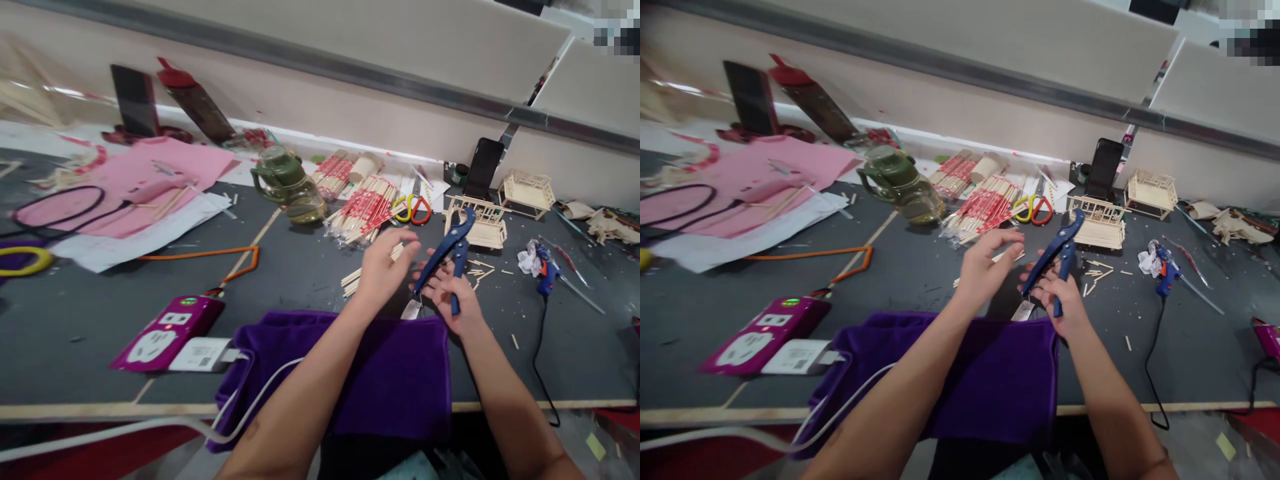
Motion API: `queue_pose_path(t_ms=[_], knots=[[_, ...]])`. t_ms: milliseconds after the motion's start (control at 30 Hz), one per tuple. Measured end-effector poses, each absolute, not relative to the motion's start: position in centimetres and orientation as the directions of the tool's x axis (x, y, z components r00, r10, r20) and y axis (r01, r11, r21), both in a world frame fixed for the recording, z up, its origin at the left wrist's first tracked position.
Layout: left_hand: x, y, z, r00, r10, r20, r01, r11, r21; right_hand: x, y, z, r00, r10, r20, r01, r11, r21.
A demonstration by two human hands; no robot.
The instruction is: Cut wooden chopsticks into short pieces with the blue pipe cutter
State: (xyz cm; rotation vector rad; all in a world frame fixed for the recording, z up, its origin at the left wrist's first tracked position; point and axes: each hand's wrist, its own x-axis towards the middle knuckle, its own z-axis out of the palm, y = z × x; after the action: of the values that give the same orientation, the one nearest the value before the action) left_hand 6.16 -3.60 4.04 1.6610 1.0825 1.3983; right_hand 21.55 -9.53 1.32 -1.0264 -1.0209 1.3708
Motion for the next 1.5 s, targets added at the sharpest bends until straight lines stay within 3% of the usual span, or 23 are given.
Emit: queue_pose_path(t_ms=[67,133,233,367,567,733,833,933,1067,1167,1233,1367,1500], knots=[[4.5,-1.7,3.0,-0.04,0.903,0.428,0.453,-0.365,0.813,22.2,-9.1,1.2,-0.079,0.994,-0.069,-0.469,-0.098,-0.878],[2.9,0.1,1.9,-0.079,0.883,0.463,0.684,-0.29,0.67,22.7,-8.9,1.0,-0.089,0.992,-0.095,-0.569,-0.129,-0.812],[1.5,1.8,0.4,-0.043,0.869,0.493,0.859,-0.219,0.463,22.9,-8.7,0.4,-0.055,0.991,-0.122,-0.555,-0.132,-0.821],[1.6,2.6,-0.9,0.027,0.926,0.376,0.95,-0.141,0.278,22.3,-8.7,-0.5,0.032,0.994,-0.109,-0.428,-0.085,-0.9],[2.0,2.8,-1.5,-0.01,0.943,0.333,0.967,-0.076,0.244,22.0,-8.5,-1.1,0.113,0.99,-0.08,-0.319,-0.04,-0.947],[1.5,3.2,-2.1,-0.109,0.931,0.349,0.932,-0.026,0.36,22.2,-8.1,-1.6,0.116,0.989,-0.093,-0.321,-0.052,-0.946],[0.7,3.3,-2.3,-0.212,0.907,0.364,0.853,-0.01,0.521,22.1,-8.1,-1.9,0.1,0.991,-0.09,-0.321,-0.054,-0.946],[0.2,3.3,-2.2,-0.307,0.852,0.424,0.679,-0.116,0.724,22.0,-8.2,-1.9,0.09,0.993,-0.077,-0.315,-0.045,-0.948],[1.3,2.8,-1.6,-0.302,0.89,0.343,0.188,-0.297,0.936,22.2,-8.4,-1.5,0.106,0.994,-0.026,-0.281,0.005,-0.96],[3.8,1.7,-1.0,-0.09,0.976,0.199,-0.214,-0.214,0.953,22.4,-8.6,-1.1,0.117,0.993,0.009,-0.256,0.039,-0.966],[5.5,0.6,-0.6,0.014,0.986,0.169,-0.352,-0.153,0.923,22.6,-8.7,-1.0,0.128,0.991,0.031,-0.235,0.06,-0.97],[8.0,-1.5,0.0,0.149,0.972,0.18,-0.439,-0.098,0.893,22.7,-8.5,-1.1,0.158,0.986,0.057,-0.213,0.09,-0.973],[8.7,-2.4,0.4,0.132,0.961,0.245,-0.458,-0.16,0.874,22.7,-8.4,-1.3,0.186,0.981,0.051,-0.219,0.091,-0.972]])
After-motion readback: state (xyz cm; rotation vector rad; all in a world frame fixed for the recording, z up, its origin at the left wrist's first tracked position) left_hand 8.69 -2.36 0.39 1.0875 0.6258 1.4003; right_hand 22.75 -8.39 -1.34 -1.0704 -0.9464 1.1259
